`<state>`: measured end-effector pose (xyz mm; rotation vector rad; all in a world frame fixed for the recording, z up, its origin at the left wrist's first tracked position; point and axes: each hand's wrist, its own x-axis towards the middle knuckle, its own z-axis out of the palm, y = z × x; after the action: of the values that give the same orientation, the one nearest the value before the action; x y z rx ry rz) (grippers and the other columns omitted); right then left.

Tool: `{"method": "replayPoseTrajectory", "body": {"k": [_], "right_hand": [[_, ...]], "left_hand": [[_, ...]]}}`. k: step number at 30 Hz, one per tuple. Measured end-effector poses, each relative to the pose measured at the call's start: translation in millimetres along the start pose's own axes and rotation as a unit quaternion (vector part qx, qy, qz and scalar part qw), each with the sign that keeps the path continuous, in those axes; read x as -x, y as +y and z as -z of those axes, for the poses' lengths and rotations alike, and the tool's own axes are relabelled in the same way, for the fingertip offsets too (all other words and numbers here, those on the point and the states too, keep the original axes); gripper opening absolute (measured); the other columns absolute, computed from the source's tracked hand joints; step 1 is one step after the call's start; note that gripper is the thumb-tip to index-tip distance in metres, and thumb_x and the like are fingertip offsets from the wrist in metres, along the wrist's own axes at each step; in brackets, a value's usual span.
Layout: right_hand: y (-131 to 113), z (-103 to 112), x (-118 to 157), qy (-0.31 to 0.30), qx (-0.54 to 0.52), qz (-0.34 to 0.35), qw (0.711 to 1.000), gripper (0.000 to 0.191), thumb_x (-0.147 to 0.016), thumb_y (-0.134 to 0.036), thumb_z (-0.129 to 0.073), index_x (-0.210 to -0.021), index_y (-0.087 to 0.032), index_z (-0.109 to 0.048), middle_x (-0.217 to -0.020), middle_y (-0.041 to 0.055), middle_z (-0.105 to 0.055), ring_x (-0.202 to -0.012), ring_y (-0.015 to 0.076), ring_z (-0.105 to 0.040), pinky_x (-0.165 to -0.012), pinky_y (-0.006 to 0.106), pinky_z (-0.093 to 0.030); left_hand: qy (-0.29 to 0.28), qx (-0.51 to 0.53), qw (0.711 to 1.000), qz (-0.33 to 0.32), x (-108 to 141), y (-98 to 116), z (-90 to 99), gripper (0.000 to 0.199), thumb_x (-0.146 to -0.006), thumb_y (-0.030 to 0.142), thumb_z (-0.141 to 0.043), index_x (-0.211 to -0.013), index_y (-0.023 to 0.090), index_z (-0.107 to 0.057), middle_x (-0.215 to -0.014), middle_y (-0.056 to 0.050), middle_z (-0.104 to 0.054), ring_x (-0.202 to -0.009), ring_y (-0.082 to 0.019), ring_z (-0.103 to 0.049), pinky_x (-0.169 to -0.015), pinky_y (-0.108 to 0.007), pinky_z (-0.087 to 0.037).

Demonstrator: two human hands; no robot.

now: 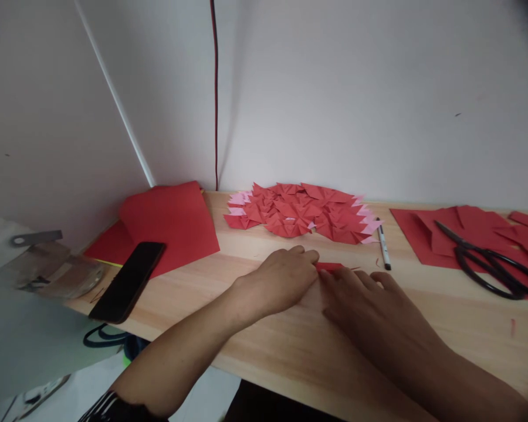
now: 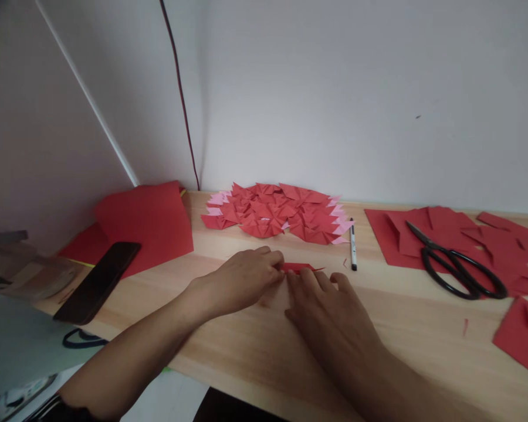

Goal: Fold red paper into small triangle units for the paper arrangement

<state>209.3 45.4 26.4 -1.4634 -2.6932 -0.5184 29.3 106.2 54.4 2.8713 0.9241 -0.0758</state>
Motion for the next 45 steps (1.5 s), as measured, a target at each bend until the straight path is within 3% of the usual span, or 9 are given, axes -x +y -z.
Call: {"method": "replayPoseTrajectory", "body": {"k": [10, 14, 18, 24, 31, 41, 45], "right_hand": [[2.2, 2.3, -1.5, 0.003, 0.022, 0.018, 1.0, 0.019, -0.086, -0.013, -0.05, -0.092, -0.016, -0.068, -0.09, 0.0094, -0.068, -0.078, 0.022, -0.061, -0.067, 0.037, -0.038], [1.5, 0.7, 1.1, -0.002, 0.017, 0.004, 1.0, 0.021, -0.085, -0.022, -0.056, -0.101, -0.016, -0.067, -0.094, 0.0108, -0.068, -0.082, 0.0239, -0.062, -0.071, 0.039, -0.039], [1.0, 0.7, 1.1, -0.004, -0.006, -0.004, 1.0, 0.039, -0.081, -0.029, -0.065, -0.119, -0.019, -0.061, -0.096, 0.0084, -0.067, -0.085, 0.025, -0.062, -0.074, 0.04, -0.04], [-0.4, 0.8, -3.6, -0.006, 0.007, -0.023, 1.0, 0.023, -0.085, -0.026, -0.06, -0.105, -0.017, -0.067, -0.089, 0.0072, -0.067, -0.079, 0.0242, -0.062, -0.068, 0.039, -0.039], [0.0, 0.2, -2.2, -0.002, 0.004, -0.021, 1.0, 0.016, -0.086, -0.024, -0.057, -0.095, -0.016, -0.067, -0.089, 0.0079, -0.066, -0.079, 0.0247, -0.061, -0.068, 0.04, -0.038], [3.3, -2.4, -1.0, -0.026, 0.001, -0.027, 0.999, 0.016, -0.085, -0.022, -0.058, -0.094, -0.015, -0.068, -0.09, 0.009, -0.066, -0.082, 0.0263, -0.062, -0.069, 0.04, -0.039], [2.9, 1.1, 0.2, -0.021, -0.004, -0.023, 1.0, 0.024, -0.084, -0.027, -0.06, -0.106, -0.018, -0.065, -0.092, 0.0085, -0.066, -0.081, 0.0262, -0.062, -0.07, 0.04, -0.039]], "left_hand": [[-0.01, 0.055, 0.998, 0.033, 1.6, -2.7, -2.0, 0.02, -0.09, 0.011, -0.038, -0.089, 0.014, -0.057, -0.094, -0.006, -0.058, -0.082, -0.018, -0.049, -0.063, -0.029, -0.033], [-0.004, 0.055, 0.998, 0.031, 2.5, -2.2, 0.0, 0.019, -0.089, 0.009, -0.037, -0.088, 0.015, -0.056, -0.091, -0.005, -0.057, -0.078, -0.016, -0.048, -0.061, -0.029, -0.032], [-0.005, 0.051, 0.998, 0.032, 1.9, -0.2, 1.3, 0.019, -0.09, 0.01, -0.038, -0.081, 0.014, -0.054, -0.088, -0.004, -0.056, -0.075, -0.015, -0.047, -0.059, -0.029, -0.032], [0.008, 0.015, 1.0, 0.004, 1.5, -2.0, -3.6, 0.02, -0.088, 0.007, -0.039, -0.079, 0.013, -0.056, -0.09, -0.005, -0.057, -0.077, -0.016, -0.047, -0.057, -0.029, -0.03], [-0.004, 0.036, 0.999, 0.024, 2.0, -2.6, -3.4, 0.02, -0.089, 0.008, -0.039, -0.085, 0.014, -0.057, -0.092, -0.005, -0.058, -0.081, -0.016, -0.049, -0.061, -0.028, -0.033], [-0.006, 0.028, 1.0, 0.011, 2.7, -2.3, 0.3, 0.019, -0.088, 0.007, -0.04, -0.084, 0.013, -0.057, -0.093, -0.005, -0.058, -0.081, -0.016, -0.048, -0.062, -0.028, -0.033], [0.002, 0.017, 1.0, -0.002, 3.1, -1.8, 1.4, 0.019, -0.086, 0.005, -0.041, -0.078, 0.013, -0.056, -0.091, -0.005, -0.057, -0.08, -0.017, -0.047, -0.058, -0.028, -0.031]]}}
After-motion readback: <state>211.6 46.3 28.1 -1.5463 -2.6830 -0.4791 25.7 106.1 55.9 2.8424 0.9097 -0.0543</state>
